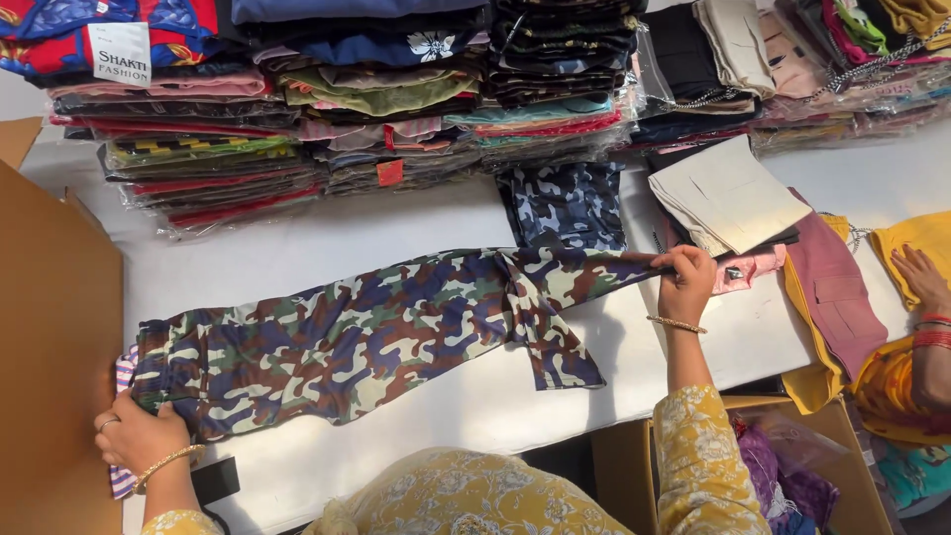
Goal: The person folds a pair of camouflage-patterned pants on a white table, smoothing the fabric and aligning the edges. They then place the folded pants into a cardboard box containing a black shopping bag and other items. The person repeats this process with a second pair of camouflage pants, folding them neatly and stacking them on the table.
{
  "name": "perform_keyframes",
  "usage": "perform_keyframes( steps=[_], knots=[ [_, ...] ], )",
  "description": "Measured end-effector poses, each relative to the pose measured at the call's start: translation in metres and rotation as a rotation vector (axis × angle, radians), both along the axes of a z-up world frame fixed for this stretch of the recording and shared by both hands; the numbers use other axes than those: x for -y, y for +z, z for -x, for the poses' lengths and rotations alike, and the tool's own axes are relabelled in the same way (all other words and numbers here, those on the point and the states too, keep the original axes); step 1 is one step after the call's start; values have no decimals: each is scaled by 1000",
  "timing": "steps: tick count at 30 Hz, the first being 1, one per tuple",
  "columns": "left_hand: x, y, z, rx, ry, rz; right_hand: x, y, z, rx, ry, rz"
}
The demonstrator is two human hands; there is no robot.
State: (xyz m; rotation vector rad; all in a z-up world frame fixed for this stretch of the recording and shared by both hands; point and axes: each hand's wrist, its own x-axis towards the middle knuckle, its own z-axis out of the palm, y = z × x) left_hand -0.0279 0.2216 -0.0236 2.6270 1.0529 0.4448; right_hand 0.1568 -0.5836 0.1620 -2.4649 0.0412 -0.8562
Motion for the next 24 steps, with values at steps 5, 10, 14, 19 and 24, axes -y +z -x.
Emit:
perform_keyframes(
  steps=[5,10,14,19,24],
  knots=[
    [53,13,12,-35,-111,-235,41,-30,-41,-131,-75,199],
    [94,2,19,-99,-261,-139,41,-103,-12,-293,-109,-4],
    [109,-29,23,-178,-381,-49,-18,-152,74,-720,-38,-6],
    [116,-35,16,-312,-384,27,-33,-149,117,-903,-70,-4],
    [113,-43,9,-431,-376,42,0,-82,58,-1016,335,-898]
  ],
)
